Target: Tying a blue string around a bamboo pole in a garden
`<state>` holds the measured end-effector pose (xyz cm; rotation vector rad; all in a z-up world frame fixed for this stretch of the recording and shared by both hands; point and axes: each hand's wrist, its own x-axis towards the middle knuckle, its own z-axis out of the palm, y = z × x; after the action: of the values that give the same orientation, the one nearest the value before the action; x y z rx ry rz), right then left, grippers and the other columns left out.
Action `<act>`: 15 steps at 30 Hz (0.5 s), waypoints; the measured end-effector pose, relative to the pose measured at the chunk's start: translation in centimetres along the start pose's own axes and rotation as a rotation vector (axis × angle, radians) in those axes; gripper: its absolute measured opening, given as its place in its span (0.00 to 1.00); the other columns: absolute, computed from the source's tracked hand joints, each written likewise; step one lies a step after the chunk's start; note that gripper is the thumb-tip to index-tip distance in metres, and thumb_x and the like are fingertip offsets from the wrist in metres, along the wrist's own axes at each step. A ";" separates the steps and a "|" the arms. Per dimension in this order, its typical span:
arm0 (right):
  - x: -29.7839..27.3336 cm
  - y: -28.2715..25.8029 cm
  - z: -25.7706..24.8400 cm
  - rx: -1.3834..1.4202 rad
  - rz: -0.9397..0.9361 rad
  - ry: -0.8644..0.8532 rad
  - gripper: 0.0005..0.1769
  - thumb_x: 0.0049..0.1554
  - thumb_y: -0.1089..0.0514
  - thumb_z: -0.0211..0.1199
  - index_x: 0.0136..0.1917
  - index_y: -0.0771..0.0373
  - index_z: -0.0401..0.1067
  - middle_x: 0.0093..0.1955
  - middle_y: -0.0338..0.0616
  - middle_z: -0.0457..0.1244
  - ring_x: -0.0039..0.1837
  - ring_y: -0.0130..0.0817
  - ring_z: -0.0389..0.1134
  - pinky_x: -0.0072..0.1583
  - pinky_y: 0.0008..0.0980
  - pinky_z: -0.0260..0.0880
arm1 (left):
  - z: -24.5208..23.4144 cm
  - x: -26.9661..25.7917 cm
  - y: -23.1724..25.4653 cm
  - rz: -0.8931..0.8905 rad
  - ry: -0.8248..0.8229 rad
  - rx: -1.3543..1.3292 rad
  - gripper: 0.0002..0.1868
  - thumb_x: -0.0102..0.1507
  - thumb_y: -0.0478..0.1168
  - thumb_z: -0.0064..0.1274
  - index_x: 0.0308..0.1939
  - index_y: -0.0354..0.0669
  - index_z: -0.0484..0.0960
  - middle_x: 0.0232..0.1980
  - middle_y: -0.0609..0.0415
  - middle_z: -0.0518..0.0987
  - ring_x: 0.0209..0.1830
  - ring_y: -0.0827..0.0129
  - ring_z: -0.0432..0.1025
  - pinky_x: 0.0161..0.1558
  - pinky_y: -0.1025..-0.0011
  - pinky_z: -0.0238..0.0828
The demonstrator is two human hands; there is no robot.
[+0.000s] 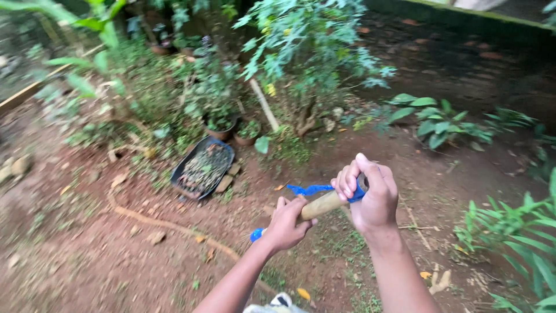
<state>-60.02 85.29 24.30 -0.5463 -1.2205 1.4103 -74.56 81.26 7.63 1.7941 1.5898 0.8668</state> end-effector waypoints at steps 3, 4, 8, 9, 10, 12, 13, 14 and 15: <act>2.2 0.0 -0.5 -0.027 -0.019 0.063 0.32 0.66 0.53 0.49 0.20 0.61 0.57 0.17 0.46 0.49 0.22 0.36 0.54 0.42 0.38 0.66 | 0.8 3.5 -1.9 0.046 -0.073 -0.050 0.14 0.61 0.52 0.57 0.44 0.53 0.73 0.43 0.54 0.75 0.52 0.51 0.66 0.52 0.54 0.66; 2.6 -0.4 -0.5 -0.036 0.011 0.114 0.30 0.63 0.52 0.50 0.21 0.60 0.58 0.18 0.44 0.50 0.23 0.34 0.53 0.42 0.37 0.63 | 1.1 4.5 -1.9 0.101 -0.070 -0.104 0.13 0.63 0.50 0.56 0.41 0.51 0.71 0.41 0.54 0.74 0.48 0.55 0.65 0.50 0.58 0.63; 2.8 -0.7 -1.5 -0.040 0.017 0.279 0.28 0.62 0.51 0.51 0.22 0.58 0.58 0.19 0.41 0.50 0.24 0.32 0.51 0.42 0.37 0.59 | 2.2 7.0 -1.9 0.181 -0.204 -0.170 0.12 0.63 0.47 0.53 0.36 0.48 0.67 0.34 0.49 0.72 0.38 0.55 0.65 0.41 0.58 0.59; 2.4 -0.7 -2.0 -0.053 0.003 0.321 0.28 0.62 0.51 0.51 0.22 0.58 0.58 0.19 0.41 0.50 0.24 0.32 0.51 0.42 0.37 0.59 | 2.9 7.2 -2.0 0.205 -0.242 -0.178 0.12 0.63 0.47 0.53 0.36 0.48 0.67 0.34 0.49 0.72 0.38 0.55 0.65 0.41 0.58 0.59; 2.1 -0.9 -2.5 -0.076 -0.018 0.362 0.27 0.62 0.52 0.51 0.22 0.59 0.58 0.19 0.43 0.50 0.24 0.34 0.52 0.41 0.37 0.58 | 3.5 7.8 -2.1 0.222 -0.293 -0.181 0.13 0.63 0.47 0.55 0.37 0.49 0.67 0.35 0.50 0.73 0.39 0.54 0.67 0.41 0.58 0.59; 1.2 -1.4 -3.3 -0.114 -0.059 0.460 0.27 0.62 0.53 0.51 0.22 0.60 0.58 0.18 0.44 0.50 0.24 0.35 0.53 0.40 0.37 0.58 | 4.6 8.7 -1.6 0.274 -0.397 -0.189 0.14 0.62 0.48 0.56 0.38 0.50 0.66 0.36 0.50 0.75 0.39 0.53 0.69 0.41 0.58 0.60; 0.6 -1.7 -3.7 -0.133 -0.086 0.519 0.27 0.62 0.52 0.52 0.22 0.60 0.58 0.18 0.45 0.50 0.24 0.35 0.52 0.38 0.37 0.57 | 5.1 9.0 -1.1 0.324 -0.465 -0.230 0.13 0.63 0.48 0.55 0.41 0.49 0.68 0.39 0.51 0.75 0.41 0.54 0.69 0.42 0.59 0.61; -0.6 -2.0 -3.7 -0.149 -0.114 0.596 0.27 0.62 0.52 0.53 0.23 0.61 0.57 0.18 0.46 0.50 0.24 0.35 0.52 0.37 0.36 0.56 | 5.4 8.8 -0.7 0.374 -0.553 -0.270 0.13 0.63 0.48 0.55 0.44 0.48 0.70 0.41 0.51 0.75 0.42 0.55 0.70 0.44 0.60 0.62; -1.9 -2.2 -3.5 -0.162 -0.137 0.672 0.27 0.62 0.52 0.53 0.23 0.61 0.57 0.18 0.46 0.50 0.24 0.35 0.52 0.37 0.36 0.56 | 5.7 8.3 -0.3 0.408 -0.626 -0.272 0.13 0.63 0.48 0.55 0.44 0.48 0.70 0.41 0.51 0.75 0.42 0.55 0.70 0.44 0.60 0.62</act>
<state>-55.53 84.40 24.44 -0.9389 -0.8050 0.8992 -69.57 89.50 4.64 1.9544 0.6946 0.5665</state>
